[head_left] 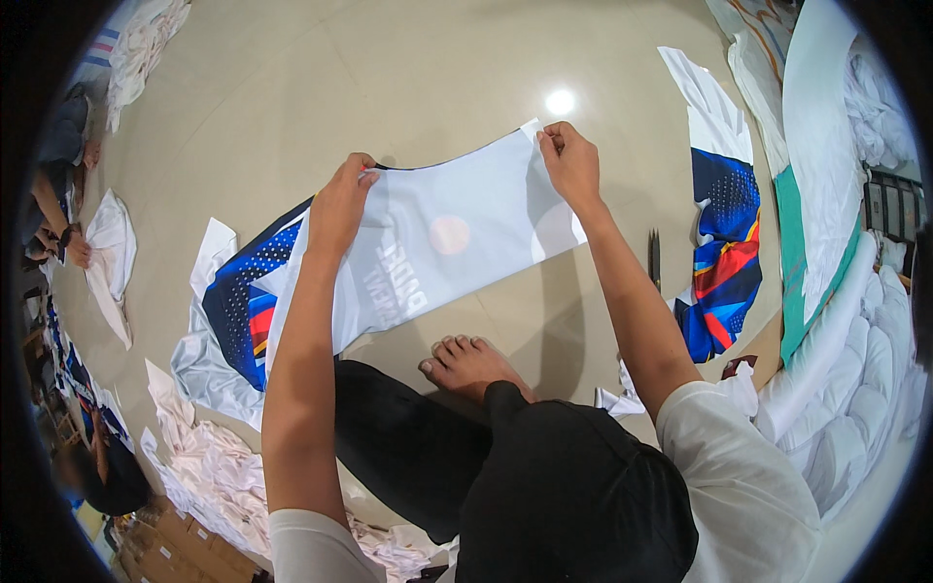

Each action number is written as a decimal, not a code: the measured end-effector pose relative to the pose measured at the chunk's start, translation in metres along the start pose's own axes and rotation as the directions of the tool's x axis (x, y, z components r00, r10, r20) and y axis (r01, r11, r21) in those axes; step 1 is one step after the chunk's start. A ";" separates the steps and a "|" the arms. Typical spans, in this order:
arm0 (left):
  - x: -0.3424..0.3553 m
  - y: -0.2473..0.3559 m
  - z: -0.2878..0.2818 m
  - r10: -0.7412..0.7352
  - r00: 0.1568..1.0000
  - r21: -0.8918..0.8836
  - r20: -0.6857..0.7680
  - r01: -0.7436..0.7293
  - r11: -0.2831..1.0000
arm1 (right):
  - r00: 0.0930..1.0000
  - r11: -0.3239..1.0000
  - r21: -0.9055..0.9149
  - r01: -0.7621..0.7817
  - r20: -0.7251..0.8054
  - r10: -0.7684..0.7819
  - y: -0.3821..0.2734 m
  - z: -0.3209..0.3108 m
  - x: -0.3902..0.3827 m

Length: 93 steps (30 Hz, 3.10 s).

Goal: The person sits on the floor and uses scissors to cut a large sheet of patterned fabric. They trim the edges and separate sections of the material, handling the fabric with both hands to align and cut it.

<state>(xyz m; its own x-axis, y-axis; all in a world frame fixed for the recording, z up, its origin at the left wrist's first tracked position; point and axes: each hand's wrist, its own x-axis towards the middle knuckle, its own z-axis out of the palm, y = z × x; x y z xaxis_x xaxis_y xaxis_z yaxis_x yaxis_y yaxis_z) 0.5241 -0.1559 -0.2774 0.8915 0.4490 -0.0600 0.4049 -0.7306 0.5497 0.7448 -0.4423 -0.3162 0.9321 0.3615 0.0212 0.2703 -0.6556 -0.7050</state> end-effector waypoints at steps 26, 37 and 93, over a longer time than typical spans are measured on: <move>0.009 -0.001 0.020 0.060 0.982 0.242 -0.179 -0.015 0.970 | 1.000 0.986 -0.162 0.029 0.005 -0.028 -0.002 0.001 0.010; -0.044 0.054 0.081 0.103 0.993 0.266 -0.052 -0.085 0.960 | 0.895 0.867 -0.311 0.390 -0.094 -0.437 -0.035 0.026 -0.050; -0.133 -0.103 -0.023 -0.348 0.920 0.122 -0.180 0.372 0.920 | 0.995 0.977 -0.194 0.088 0.063 -0.077 -0.055 0.035 -0.079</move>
<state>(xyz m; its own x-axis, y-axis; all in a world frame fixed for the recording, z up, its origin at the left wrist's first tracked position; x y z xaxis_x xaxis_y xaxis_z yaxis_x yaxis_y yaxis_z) 0.3586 -0.1283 -0.3070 0.6428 0.7599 -0.0963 0.7288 -0.5681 0.3821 0.6477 -0.4114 -0.3037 0.8914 0.4522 0.0306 0.3929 -0.7372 -0.5497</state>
